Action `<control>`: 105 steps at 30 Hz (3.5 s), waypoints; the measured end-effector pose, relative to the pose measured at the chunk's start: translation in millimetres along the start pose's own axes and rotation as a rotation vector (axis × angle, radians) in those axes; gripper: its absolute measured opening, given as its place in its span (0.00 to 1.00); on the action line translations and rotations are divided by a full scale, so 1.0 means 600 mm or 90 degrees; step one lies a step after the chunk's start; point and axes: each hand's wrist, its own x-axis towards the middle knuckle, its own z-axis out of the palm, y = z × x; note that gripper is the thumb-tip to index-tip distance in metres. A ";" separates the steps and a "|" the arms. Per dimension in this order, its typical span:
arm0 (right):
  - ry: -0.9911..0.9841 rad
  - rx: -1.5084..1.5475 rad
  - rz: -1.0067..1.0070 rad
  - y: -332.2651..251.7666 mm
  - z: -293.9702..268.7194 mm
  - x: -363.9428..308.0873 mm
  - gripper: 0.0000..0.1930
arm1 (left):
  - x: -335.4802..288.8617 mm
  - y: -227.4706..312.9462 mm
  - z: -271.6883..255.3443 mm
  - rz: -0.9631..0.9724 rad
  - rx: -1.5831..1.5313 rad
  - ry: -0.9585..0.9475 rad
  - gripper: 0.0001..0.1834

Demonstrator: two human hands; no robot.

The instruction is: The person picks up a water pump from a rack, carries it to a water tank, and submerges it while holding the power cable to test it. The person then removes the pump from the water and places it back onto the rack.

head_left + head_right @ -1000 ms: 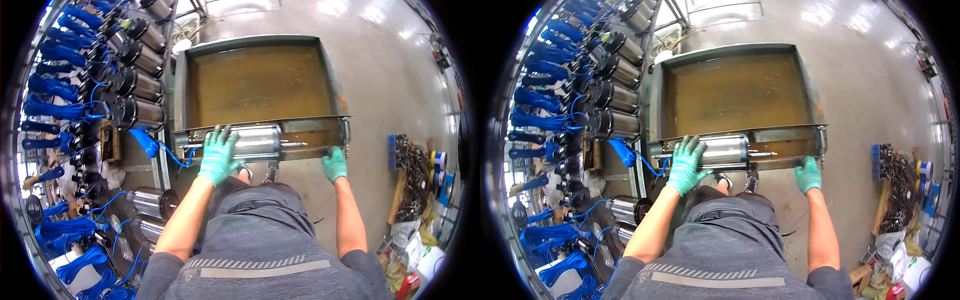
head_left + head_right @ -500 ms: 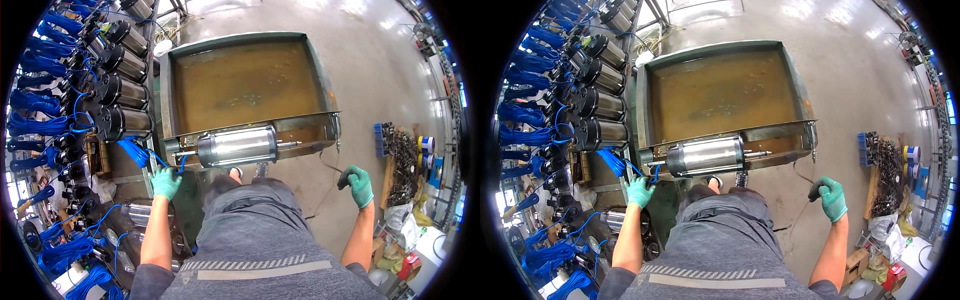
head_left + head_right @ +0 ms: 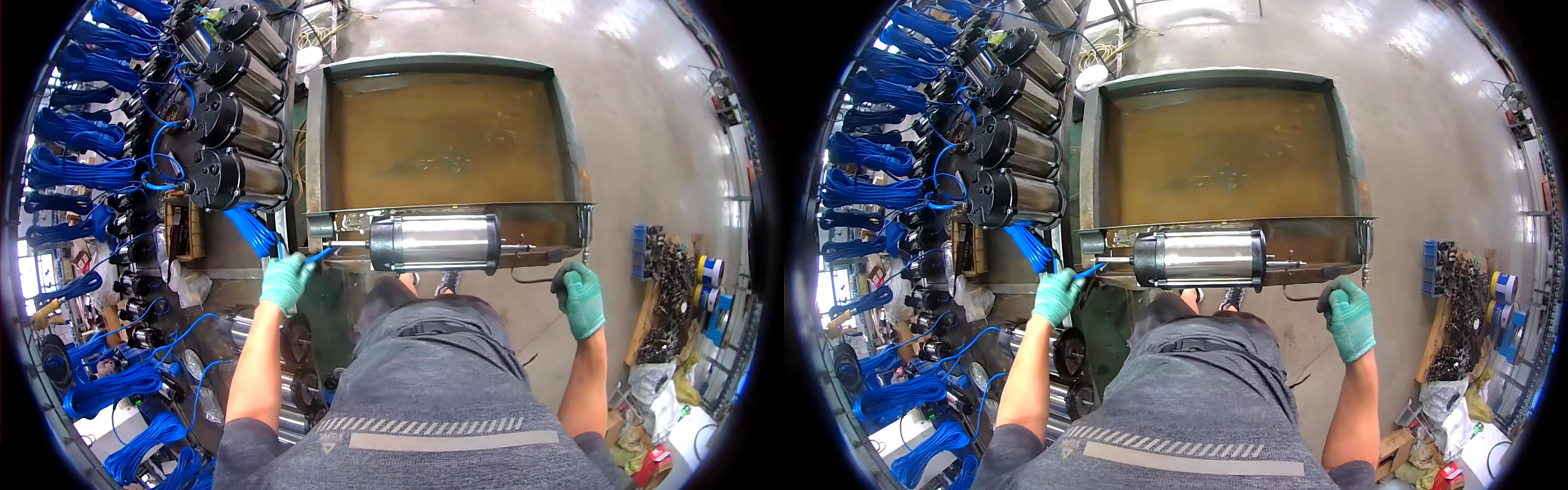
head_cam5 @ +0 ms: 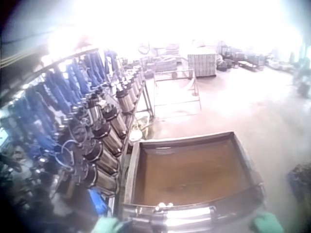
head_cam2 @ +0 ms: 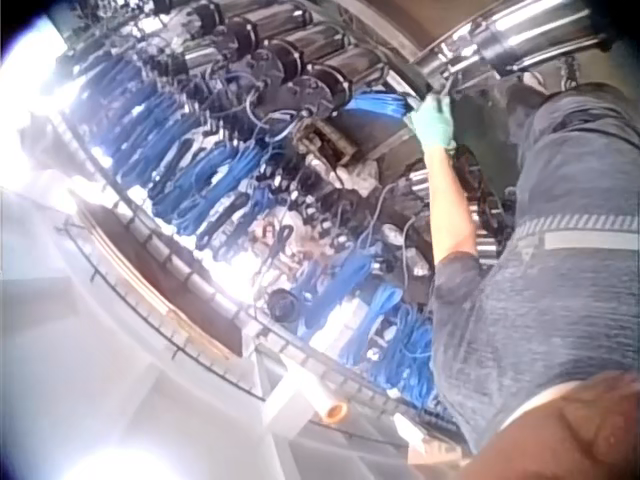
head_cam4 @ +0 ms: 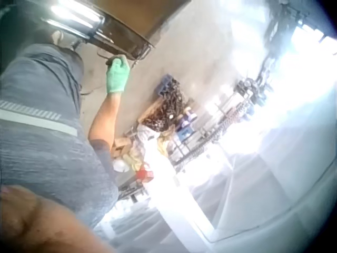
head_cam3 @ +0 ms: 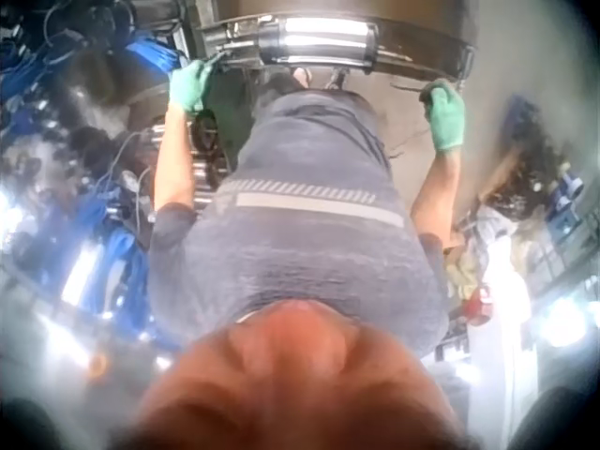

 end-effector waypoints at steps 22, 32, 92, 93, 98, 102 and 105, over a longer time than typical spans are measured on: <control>-0.011 0.346 0.076 -0.180 0.056 0.042 0.10 | 0.063 0.099 -0.133 0.020 -0.559 -0.115 0.17; -0.074 0.260 0.037 -0.195 0.056 0.049 0.12 | 0.075 0.084 -0.122 0.032 -0.575 -0.048 0.19; 0.230 -0.085 -0.389 0.079 0.131 0.427 0.15 | 0.314 0.159 0.044 -0.040 -0.214 0.210 0.06; 0.222 -0.067 -0.382 0.078 0.131 0.428 0.16 | 0.314 0.160 0.039 -0.045 -0.202 0.192 0.06; 0.225 -0.078 -0.388 0.083 0.131 0.429 0.16 | 0.316 0.171 0.035 -0.076 -0.168 0.152 0.07; 0.229 -0.061 -0.402 0.085 0.132 0.429 0.16 | 0.318 0.174 0.034 -0.089 -0.148 0.142 0.07; 0.219 -0.073 -0.407 0.085 0.129 0.427 0.16 | 0.319 0.178 0.029 -0.108 -0.133 0.129 0.07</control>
